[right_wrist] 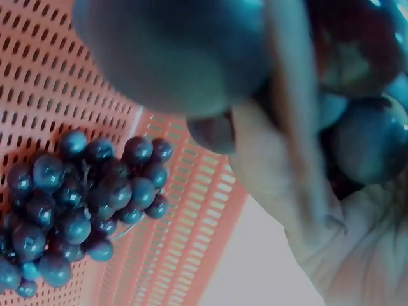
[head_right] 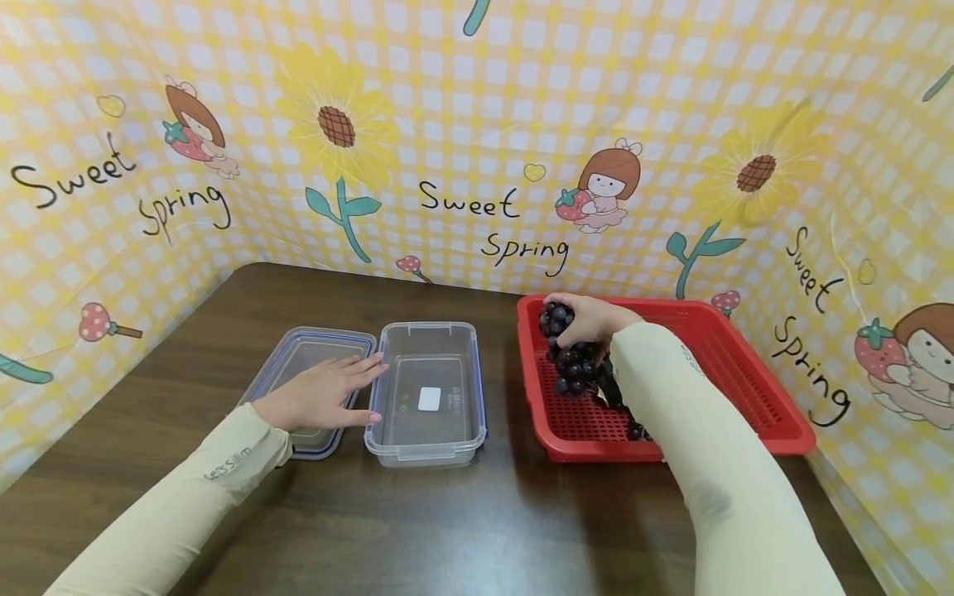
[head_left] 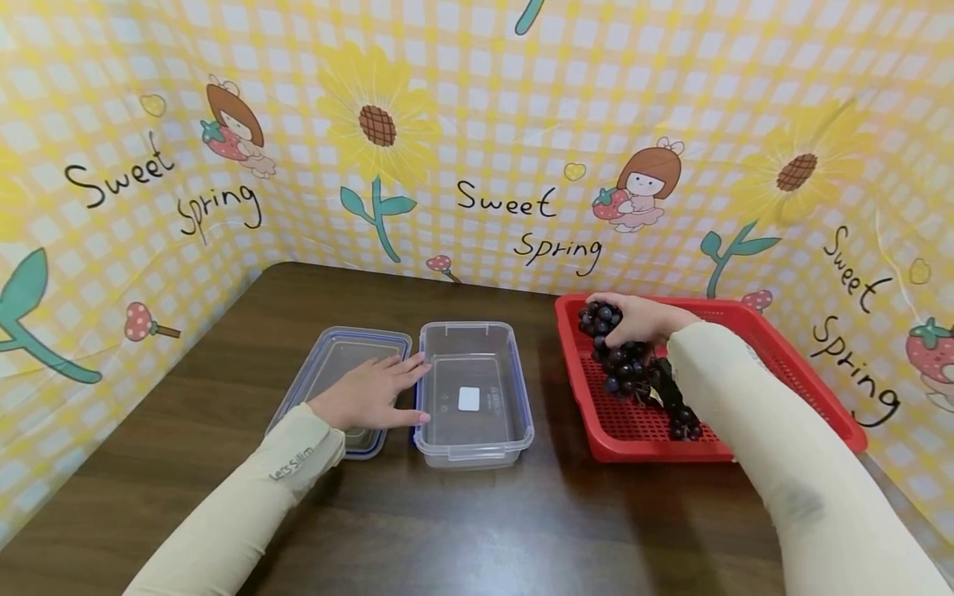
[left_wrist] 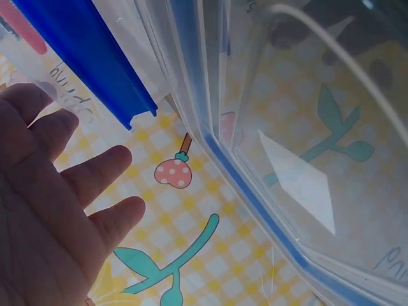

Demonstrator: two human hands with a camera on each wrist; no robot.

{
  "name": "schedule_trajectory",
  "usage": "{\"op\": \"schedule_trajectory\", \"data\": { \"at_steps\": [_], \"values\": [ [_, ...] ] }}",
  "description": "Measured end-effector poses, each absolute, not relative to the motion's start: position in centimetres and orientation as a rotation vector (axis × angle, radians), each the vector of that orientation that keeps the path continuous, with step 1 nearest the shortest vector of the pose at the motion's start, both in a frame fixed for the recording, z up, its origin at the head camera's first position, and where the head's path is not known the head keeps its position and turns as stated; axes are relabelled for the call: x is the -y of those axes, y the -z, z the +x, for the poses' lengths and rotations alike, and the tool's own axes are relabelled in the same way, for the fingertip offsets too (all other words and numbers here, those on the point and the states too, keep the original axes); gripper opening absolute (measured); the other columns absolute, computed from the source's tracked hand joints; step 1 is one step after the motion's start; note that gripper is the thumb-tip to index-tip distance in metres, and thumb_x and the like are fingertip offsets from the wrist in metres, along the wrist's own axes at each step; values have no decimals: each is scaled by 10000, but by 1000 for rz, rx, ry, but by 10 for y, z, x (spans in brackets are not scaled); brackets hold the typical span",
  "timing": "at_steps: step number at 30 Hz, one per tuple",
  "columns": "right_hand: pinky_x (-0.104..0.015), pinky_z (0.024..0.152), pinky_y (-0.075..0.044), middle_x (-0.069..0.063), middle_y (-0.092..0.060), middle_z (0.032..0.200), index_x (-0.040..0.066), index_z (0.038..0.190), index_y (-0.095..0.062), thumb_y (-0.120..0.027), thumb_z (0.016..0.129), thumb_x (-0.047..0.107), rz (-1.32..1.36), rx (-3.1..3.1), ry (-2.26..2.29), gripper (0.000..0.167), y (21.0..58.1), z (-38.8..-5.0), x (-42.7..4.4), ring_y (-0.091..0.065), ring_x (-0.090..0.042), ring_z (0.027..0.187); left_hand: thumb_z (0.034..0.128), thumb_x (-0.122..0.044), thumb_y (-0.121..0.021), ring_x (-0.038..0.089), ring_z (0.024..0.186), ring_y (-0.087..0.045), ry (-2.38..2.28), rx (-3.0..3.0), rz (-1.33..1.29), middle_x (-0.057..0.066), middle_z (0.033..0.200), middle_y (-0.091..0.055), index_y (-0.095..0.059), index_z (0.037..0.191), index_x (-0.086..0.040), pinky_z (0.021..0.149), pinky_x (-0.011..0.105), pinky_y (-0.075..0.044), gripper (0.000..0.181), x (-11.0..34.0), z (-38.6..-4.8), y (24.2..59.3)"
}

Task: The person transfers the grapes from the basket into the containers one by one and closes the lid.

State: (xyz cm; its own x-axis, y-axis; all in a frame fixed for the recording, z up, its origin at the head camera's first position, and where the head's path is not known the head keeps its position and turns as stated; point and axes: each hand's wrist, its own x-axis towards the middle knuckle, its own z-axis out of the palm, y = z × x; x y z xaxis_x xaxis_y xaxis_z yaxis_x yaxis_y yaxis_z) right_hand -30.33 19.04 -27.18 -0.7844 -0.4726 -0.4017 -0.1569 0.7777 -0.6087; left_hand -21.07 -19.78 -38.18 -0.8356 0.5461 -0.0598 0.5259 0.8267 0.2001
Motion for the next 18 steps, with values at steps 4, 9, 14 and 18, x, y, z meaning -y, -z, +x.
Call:
{"op": "schedule_trajectory", "data": {
  "at_steps": [4,9,14,18],
  "values": [
    [-457,767,-490,-314,-216,1450,44,1486,-232,-597,854,-40,-504,-2446,732,735,265,-303,-174,-378,-408,1151,898,-605,-511,477,1337,-310,-247,-2901,854,134,1544,-262,-322,1494,-67,1052,640,-246,825,200,-211,383],
    [-467,866,-425,-302,-238,1462,46,1488,-252,-604,823,-50,-546,-2477,732,759,254,-302,-153,-363,-393,1199,900,-614,-497,479,1336,-311,-241,-2897,854,136,1546,-253,-311,1497,-64,1055,634,-248,833,200,-211,384],
    [-428,832,-419,-259,-207,1510,74,1510,-244,-606,816,-55,-562,-2497,735,793,246,-300,-131,-372,-366,1205,906,-591,-512,481,1341,-299,-253,-2885,832,133,1551,-238,-301,1500,-61,1060,635,-236,824,198,-211,383],
    [-435,864,-427,-230,-251,1502,112,1516,-254,-614,811,-35,-585,-2511,707,805,245,-298,-112,-393,-344,1200,906,-583,-519,483,1341,-295,-254,-2878,825,130,1553,-231,-295,1502,-62,1066,630,-230,823,196,-210,383]
  ]
}}
